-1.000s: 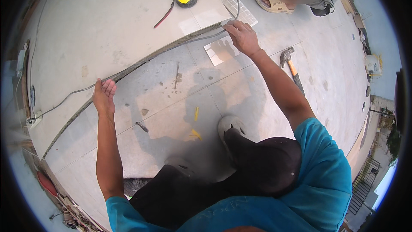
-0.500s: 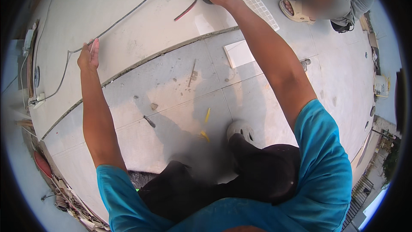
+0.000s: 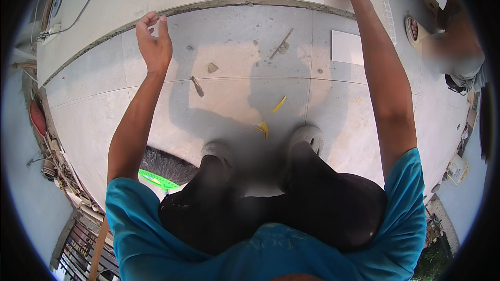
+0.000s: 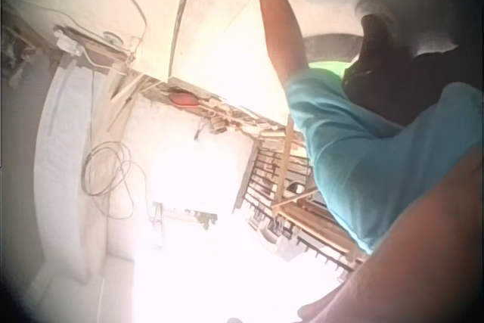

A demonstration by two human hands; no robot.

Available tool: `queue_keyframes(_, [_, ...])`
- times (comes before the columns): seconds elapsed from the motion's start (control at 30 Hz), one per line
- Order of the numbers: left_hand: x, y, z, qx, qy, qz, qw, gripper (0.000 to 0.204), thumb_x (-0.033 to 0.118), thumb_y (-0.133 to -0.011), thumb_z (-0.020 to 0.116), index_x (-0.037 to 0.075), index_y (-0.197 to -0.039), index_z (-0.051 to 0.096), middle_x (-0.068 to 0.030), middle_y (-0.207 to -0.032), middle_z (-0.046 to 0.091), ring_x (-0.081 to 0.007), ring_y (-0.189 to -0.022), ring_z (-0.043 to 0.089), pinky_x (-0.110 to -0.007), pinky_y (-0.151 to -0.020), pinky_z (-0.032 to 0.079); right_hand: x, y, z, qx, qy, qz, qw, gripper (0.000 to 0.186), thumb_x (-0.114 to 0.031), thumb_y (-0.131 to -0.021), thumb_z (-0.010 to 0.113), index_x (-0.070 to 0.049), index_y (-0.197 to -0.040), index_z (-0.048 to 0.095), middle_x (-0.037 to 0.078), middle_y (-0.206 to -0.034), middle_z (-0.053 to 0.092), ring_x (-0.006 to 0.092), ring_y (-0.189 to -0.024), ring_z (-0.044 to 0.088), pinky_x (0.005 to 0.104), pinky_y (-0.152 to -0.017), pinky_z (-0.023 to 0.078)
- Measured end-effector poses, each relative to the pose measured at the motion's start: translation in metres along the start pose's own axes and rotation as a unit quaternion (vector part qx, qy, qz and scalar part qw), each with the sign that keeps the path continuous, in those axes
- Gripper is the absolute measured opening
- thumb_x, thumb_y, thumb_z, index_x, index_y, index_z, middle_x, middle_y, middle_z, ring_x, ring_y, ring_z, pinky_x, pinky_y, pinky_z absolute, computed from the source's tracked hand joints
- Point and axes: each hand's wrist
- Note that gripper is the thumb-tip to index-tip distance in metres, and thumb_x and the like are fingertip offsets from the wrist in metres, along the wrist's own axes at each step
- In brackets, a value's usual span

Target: The person uses an angle grinder to cut a tile, then positions and taps tiles into place with a hammer. They measure gaps with a tape measure and adjust tile placement on a tiled floor.

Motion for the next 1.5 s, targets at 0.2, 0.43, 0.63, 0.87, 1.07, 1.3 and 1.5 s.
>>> queue_keyframes(0.2, [-0.105,0.059,0.015,-0.029,-0.359,0.005,0.933,0.089,0.059,-0.095,0.049,-0.013,-0.143,0.030,-0.0317,-0.151,0.028,-0.0438,-0.144,0.023,-0.054,-0.117,0.020,0.011,0.009,0.005,-0.031,0.073,0.043,0.996,0.050,-0.027,-0.085,0.065,-0.010,-0.131,0.052,0.024,-0.122,0.056,0.0402,-0.107,0.059,0.0471,-0.092,0.048])
queue_keyframes(0.43, [-0.128,0.009,0.025,0.020,-0.328,-0.104,0.939,0.109,0.076,-0.090,0.033,-0.014,-0.149,0.016,-0.0307,-0.157,0.015,-0.0396,-0.149,0.007,-0.050,-0.121,0.004,0.020,0.161,-0.122,-0.230,-0.136,-0.227,0.937,0.060,-0.008,-0.076,0.068,-0.006,-0.131,0.044,0.020,-0.130,0.042,0.0360,-0.124,0.042,0.0470,-0.100,0.041])
queue_keyframes(0.63, [-0.114,0.016,0.035,-0.077,-0.308,0.053,0.947,0.098,0.068,-0.093,0.040,-0.009,-0.149,0.022,-0.0273,-0.157,0.019,-0.0376,-0.149,0.013,-0.047,-0.121,0.011,0.071,0.274,-0.144,-0.334,-0.115,-0.147,0.924,0.069,-0.006,-0.068,0.070,-0.006,-0.132,0.043,0.022,-0.130,0.038,0.0399,-0.124,0.041,0.0464,-0.101,0.041])
queue_keyframes(0.87, [-0.055,0.062,0.029,-0.317,-0.101,0.258,0.907,0.084,0.056,-0.095,0.050,-0.006,-0.148,0.029,-0.0254,-0.157,0.022,-0.0379,-0.148,0.017,-0.049,-0.121,0.013,0.097,0.309,-0.139,-0.407,-0.099,-0.096,0.903,0.078,-0.011,-0.060,0.079,-0.009,-0.130,0.046,0.023,-0.129,0.040,0.0416,-0.116,0.047,0.0479,-0.090,0.047])
queue_keyframes(1.07, [-0.054,0.060,0.083,-0.082,-0.228,0.111,0.964,0.084,0.060,-0.097,0.043,-0.003,-0.150,0.028,-0.0251,-0.158,0.021,-0.0380,-0.148,0.014,-0.051,-0.120,0.010,0.092,0.299,-0.135,-0.428,-0.060,-0.119,0.894,0.075,-0.015,-0.063,0.081,-0.012,-0.131,0.048,0.019,-0.130,0.041,0.0383,-0.116,0.047,0.0446,-0.094,0.044])
queue_keyframes(1.3, [0.023,0.078,0.112,-0.403,-0.035,0.341,0.849,0.083,0.065,-0.096,0.039,0.005,-0.152,0.030,-0.0204,-0.159,0.021,-0.0317,-0.150,0.015,-0.046,-0.122,0.009,0.035,0.242,-0.088,-0.310,-0.098,-0.279,0.904,0.049,-0.021,-0.085,0.068,-0.017,-0.132,0.055,0.015,-0.124,0.049,0.0329,-0.110,0.051,0.0435,-0.094,0.044])
queue_keyframes(1.5, [0.021,0.069,0.129,-0.245,-0.075,0.284,0.924,0.074,0.053,-0.097,0.048,0.009,-0.153,0.028,-0.0087,-0.161,0.022,-0.0275,-0.149,0.017,-0.044,-0.123,0.012,0.002,0.199,-0.003,-0.229,-0.017,-0.323,0.918,0.040,-0.014,-0.081,0.066,-0.020,-0.121,0.062,0.008,-0.121,0.053,0.0285,-0.108,0.053,0.0431,-0.090,0.046])
Point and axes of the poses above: each hand's wrist, its own y-axis away from the middle knuckle, its own z-axis out of the palm, x = y × z
